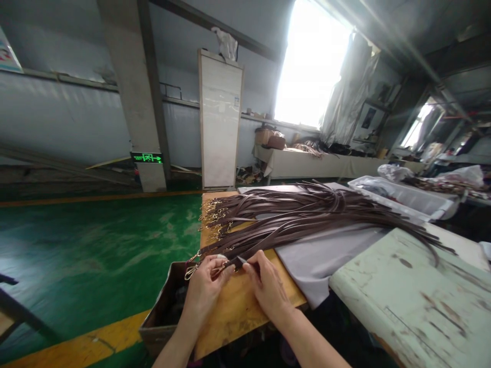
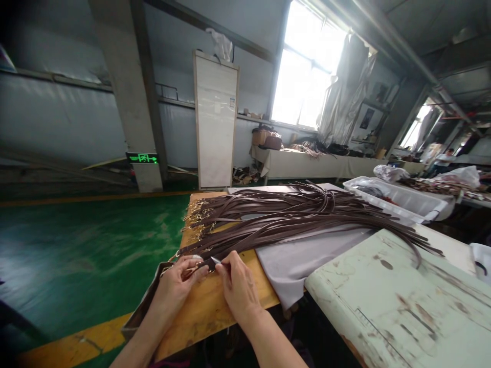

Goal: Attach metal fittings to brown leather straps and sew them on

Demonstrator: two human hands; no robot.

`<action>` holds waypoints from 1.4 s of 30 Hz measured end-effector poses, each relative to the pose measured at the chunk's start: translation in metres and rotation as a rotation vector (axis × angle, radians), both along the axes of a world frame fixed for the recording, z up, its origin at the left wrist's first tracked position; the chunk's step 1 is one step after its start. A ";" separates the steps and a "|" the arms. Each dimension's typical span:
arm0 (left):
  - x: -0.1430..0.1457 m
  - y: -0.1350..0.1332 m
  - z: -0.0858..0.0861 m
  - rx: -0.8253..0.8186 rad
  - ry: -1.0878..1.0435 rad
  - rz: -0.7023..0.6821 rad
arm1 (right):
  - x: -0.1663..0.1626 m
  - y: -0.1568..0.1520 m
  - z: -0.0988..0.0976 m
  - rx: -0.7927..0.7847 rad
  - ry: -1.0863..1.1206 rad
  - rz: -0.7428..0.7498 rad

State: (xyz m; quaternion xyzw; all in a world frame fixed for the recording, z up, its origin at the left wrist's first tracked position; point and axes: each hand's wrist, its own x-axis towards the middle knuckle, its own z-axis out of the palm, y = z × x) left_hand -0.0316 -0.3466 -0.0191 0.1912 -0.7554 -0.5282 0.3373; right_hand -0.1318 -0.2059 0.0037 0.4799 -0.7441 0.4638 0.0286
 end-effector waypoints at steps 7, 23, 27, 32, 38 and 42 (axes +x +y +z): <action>0.008 0.000 0.009 0.090 0.014 -0.070 | 0.004 -0.003 -0.002 -0.007 0.029 0.025; 0.013 0.003 0.018 0.007 0.031 -0.177 | 0.005 -0.006 0.004 -0.003 0.047 0.051; 0.012 0.003 0.017 0.009 0.034 -0.185 | 0.006 -0.008 0.004 0.001 0.063 0.041; 0.012 0.003 0.018 0.011 0.030 -0.194 | 0.007 -0.008 0.004 -0.007 0.044 0.036; 0.015 0.004 0.018 0.021 0.027 -0.182 | 0.010 -0.007 0.002 -0.019 0.019 -0.005; 0.014 0.004 0.019 0.024 0.022 -0.173 | 0.012 -0.007 0.001 -0.020 -0.023 -0.001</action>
